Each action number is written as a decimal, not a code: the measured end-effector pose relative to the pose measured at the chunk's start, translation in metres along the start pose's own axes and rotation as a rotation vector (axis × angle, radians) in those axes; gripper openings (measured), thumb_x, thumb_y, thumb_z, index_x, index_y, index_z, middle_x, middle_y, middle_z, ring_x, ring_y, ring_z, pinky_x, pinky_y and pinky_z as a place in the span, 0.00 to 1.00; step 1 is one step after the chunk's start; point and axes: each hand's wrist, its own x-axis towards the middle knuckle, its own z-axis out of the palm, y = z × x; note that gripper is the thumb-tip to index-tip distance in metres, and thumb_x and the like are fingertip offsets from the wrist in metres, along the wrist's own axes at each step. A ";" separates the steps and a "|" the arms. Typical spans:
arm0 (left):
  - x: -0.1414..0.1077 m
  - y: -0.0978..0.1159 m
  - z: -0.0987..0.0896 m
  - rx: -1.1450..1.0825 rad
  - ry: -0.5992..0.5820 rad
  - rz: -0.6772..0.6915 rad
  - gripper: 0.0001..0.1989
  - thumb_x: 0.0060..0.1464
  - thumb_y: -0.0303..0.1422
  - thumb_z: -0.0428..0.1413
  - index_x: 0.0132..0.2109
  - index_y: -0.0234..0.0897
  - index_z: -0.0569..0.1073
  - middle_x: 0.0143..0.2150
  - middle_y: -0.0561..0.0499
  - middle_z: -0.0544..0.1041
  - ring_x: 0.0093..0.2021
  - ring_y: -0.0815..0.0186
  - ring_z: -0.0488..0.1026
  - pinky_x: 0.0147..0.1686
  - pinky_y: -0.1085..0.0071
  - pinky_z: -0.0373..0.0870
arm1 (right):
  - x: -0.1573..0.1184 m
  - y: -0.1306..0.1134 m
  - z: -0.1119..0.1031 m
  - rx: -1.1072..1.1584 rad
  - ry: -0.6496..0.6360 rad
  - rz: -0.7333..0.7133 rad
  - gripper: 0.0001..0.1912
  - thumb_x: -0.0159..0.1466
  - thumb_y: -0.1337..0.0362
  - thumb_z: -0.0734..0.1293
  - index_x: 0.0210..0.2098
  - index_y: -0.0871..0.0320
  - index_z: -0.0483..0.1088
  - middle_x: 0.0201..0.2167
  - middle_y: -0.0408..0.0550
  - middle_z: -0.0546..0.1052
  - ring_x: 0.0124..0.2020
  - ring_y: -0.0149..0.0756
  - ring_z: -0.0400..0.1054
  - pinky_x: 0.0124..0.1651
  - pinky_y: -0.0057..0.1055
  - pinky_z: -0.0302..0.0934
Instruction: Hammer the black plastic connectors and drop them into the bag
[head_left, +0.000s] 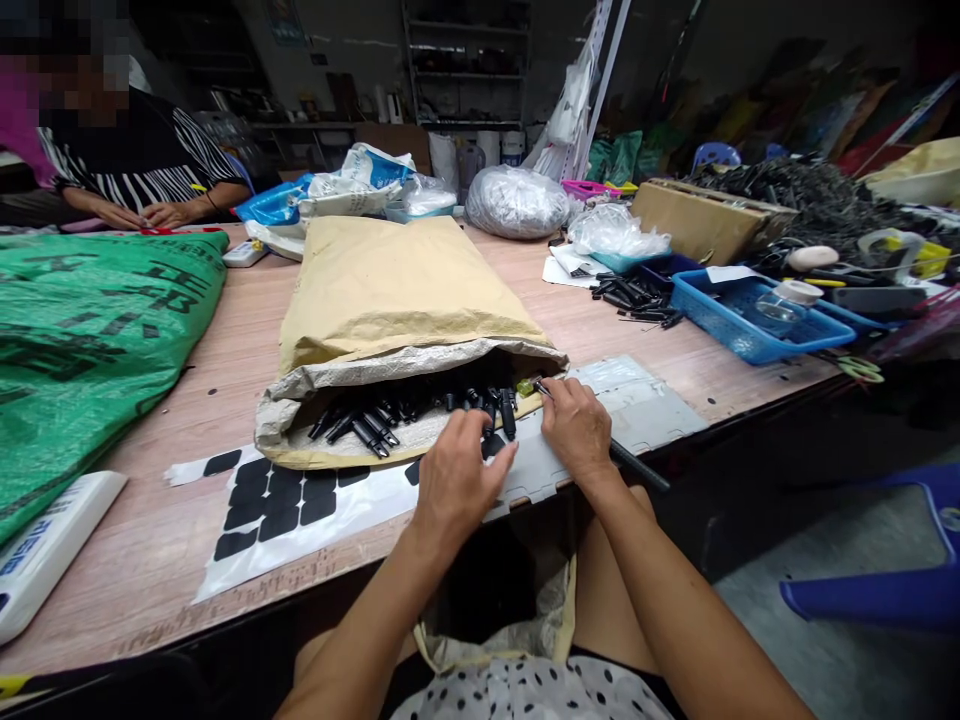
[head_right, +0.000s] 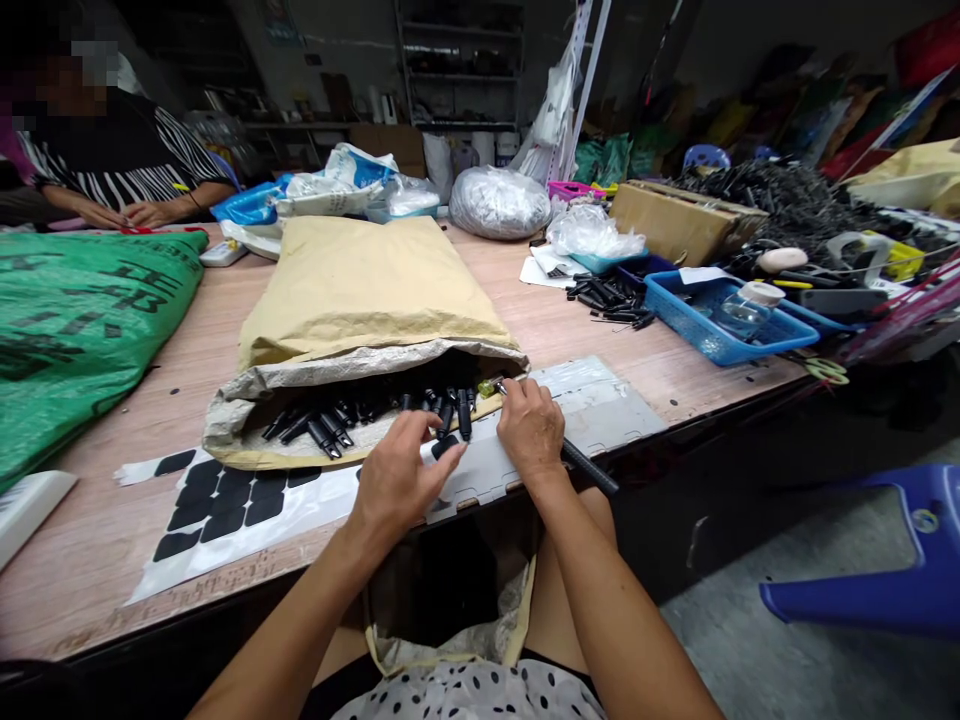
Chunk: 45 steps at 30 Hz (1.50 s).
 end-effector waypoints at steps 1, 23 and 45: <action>0.010 -0.006 0.003 0.042 -0.002 -0.017 0.14 0.59 0.41 0.62 0.48 0.42 0.71 0.44 0.49 0.75 0.40 0.61 0.74 0.37 0.68 0.67 | 0.000 0.000 0.000 0.001 0.000 0.000 0.15 0.69 0.66 0.63 0.53 0.56 0.74 0.43 0.52 0.76 0.45 0.44 0.64 0.45 0.35 0.55; -0.021 -0.070 -0.024 -0.203 -0.139 -0.015 0.07 0.58 0.34 0.59 0.44 0.41 0.76 0.39 0.51 0.75 0.41 0.62 0.73 0.42 0.67 0.67 | 0.004 0.003 -0.008 0.094 0.008 0.062 0.16 0.69 0.68 0.63 0.53 0.55 0.76 0.44 0.52 0.78 0.46 0.43 0.70 0.44 0.35 0.60; -0.021 -0.072 -0.023 -0.296 -0.162 -0.020 0.08 0.58 0.32 0.59 0.45 0.41 0.79 0.38 0.52 0.73 0.41 0.62 0.72 0.43 0.67 0.66 | -0.064 -0.072 -0.059 0.662 -0.221 -0.257 0.17 0.71 0.70 0.60 0.56 0.53 0.73 0.40 0.49 0.78 0.42 0.39 0.73 0.47 0.34 0.67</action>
